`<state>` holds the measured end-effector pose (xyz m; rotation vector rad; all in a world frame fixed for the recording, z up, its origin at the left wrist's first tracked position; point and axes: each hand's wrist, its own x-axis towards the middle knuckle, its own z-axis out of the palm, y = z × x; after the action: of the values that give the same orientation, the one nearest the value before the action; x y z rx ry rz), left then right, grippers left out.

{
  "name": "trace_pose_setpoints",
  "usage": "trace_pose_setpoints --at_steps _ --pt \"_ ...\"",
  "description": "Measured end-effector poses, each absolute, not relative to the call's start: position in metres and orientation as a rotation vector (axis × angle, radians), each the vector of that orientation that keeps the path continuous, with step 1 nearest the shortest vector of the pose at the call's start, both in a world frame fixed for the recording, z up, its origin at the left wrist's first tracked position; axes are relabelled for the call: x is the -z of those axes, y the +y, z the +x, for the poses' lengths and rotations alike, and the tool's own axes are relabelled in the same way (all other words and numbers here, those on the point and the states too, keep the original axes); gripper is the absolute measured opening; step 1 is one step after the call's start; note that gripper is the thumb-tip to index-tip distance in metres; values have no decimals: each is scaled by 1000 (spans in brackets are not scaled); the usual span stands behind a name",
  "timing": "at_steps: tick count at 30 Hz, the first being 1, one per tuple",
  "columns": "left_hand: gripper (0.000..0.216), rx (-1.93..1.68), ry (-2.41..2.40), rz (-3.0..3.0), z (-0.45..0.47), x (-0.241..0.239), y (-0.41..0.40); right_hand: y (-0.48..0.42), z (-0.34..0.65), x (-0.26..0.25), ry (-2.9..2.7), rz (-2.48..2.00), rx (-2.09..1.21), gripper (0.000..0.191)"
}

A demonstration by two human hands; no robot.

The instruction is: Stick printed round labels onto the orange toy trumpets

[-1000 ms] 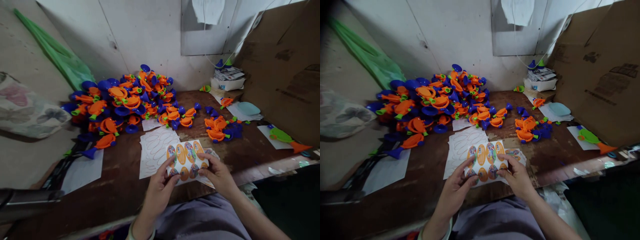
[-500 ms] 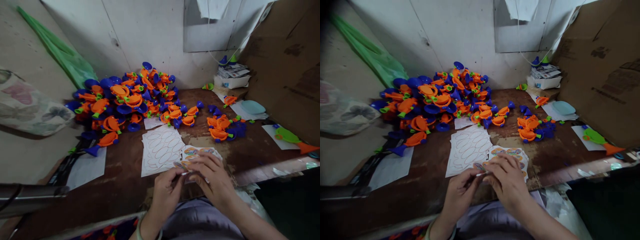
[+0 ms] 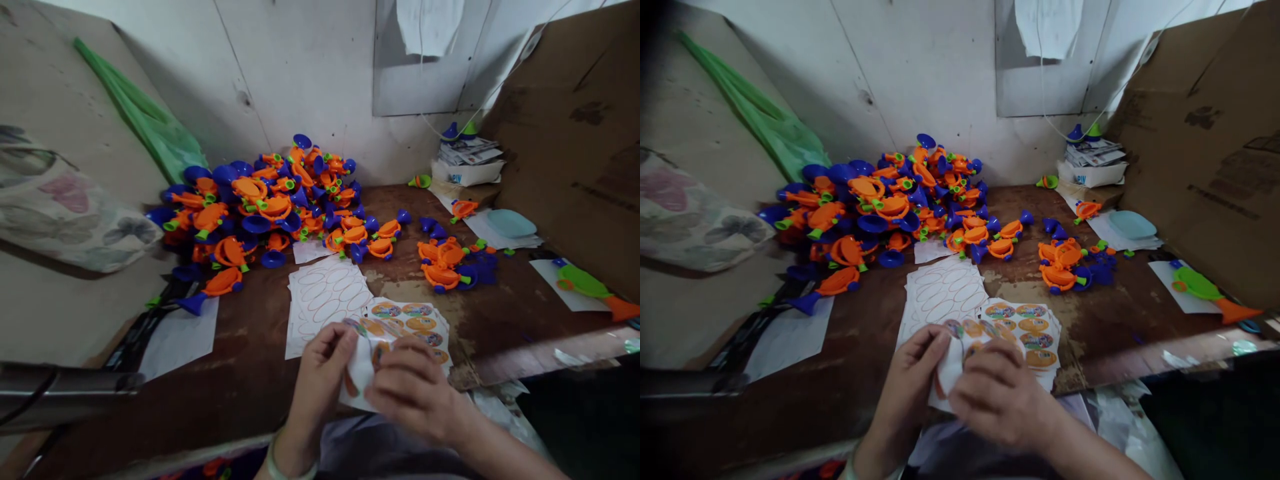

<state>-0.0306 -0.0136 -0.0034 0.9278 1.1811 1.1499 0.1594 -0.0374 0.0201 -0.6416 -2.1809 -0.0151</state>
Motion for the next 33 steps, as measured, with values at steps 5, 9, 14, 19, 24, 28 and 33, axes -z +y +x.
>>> trace_pose_setpoints --at_steps 5,9,14,19,24,28,33 --pt "58 -1334 1312 898 -44 11 6 -46 166 -29 -2195 -569 -440 19" --pt "47 -1283 1282 1007 -38 0 -1 -24 171 -16 -1968 -914 -218 36" --pt "41 -1272 1210 1100 -29 -7 -7 -11 160 5 -1942 -1114 -258 65" --pt "54 -1249 1145 922 -26 -2 -5 -13 155 14 -1848 -1089 -209 42" --pt "63 -1243 1143 845 -23 1 -4 -9 154 16 -1807 -954 -83 37" --pt "65 -1218 1099 905 -23 1 0 -7 153 18 -1728 -1021 -134 40" --pt "62 -1179 1065 1006 -20 -2 7 -2 159 20 -1856 -1061 -96 35"
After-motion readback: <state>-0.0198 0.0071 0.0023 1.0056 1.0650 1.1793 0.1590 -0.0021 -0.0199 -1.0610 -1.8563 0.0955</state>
